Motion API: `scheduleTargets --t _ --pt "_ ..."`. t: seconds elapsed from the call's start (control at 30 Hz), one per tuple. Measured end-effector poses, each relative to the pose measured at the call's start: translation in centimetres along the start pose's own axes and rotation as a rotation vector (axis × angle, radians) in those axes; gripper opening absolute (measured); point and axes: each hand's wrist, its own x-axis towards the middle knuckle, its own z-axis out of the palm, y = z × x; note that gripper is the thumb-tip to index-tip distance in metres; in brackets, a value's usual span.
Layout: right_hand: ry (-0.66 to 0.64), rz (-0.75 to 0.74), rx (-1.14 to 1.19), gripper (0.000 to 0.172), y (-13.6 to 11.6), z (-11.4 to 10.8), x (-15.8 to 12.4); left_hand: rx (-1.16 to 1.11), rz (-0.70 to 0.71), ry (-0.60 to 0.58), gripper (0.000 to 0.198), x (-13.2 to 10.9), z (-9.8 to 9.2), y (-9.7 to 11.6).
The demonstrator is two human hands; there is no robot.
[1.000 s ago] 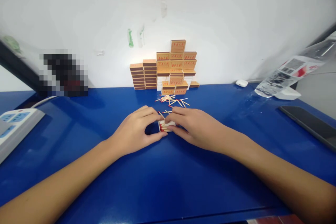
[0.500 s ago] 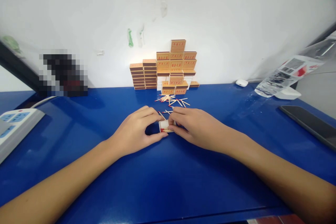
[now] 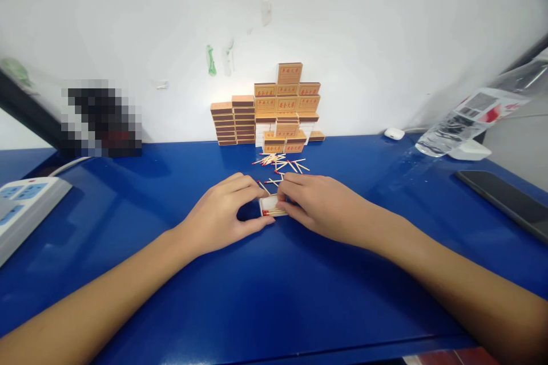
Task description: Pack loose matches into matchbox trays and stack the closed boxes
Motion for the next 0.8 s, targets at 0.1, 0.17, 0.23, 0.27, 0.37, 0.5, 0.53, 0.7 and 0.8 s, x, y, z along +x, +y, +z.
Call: scheduleTargets --t 0.1,0.17,0.23,0.27,0.37,0.5,0.53,0.7,0.8 --pt "0.016 -0.030 0.000 0.018 0.0 0.1 -0.1 0.013 0.014 0.000 0.023 0.0 0.0 0.1" --pt "0.029 -0.051 -0.036 0.018 -0.1 0.0 -0.1 0.023 0.033 -0.006 0.023 0.1 0.0 0.3" --pt "0.038 -0.063 -0.111 0.015 -0.4 -0.2 -0.3 0.029 0.056 -0.017 0.023 0.1 0.1 0.5" --pt "0.034 -0.072 -0.156 0.013 -0.7 -0.3 -0.3 0.027 0.067 -0.020 0.024 0.1 0.1 0.6" --pt "0.003 -0.136 -0.259 0.012 -1.5 -0.9 -0.5 0.009 0.094 -0.023 0.024 0.1 0.1 0.8" --pt "-0.014 -0.219 -0.291 0.014 -2.1 -1.4 -0.6 0.001 0.106 -0.031 0.019 0.1 0.1 0.9" --pt "-0.022 -0.217 -0.299 0.015 -2.1 -1.4 -0.6 0.002 0.104 -0.034 0.019 0.1 0.1 0.9" --pt "-0.067 -0.180 -0.360 0.018 -2.0 -1.1 -0.5 -0.006 0.087 -0.048 0.020 0.1 0.1 0.8" --pt "-0.062 -0.196 -0.361 0.016 -1.8 -0.8 -0.7 -0.009 0.084 -0.055 0.020 0.1 0.1 0.7"
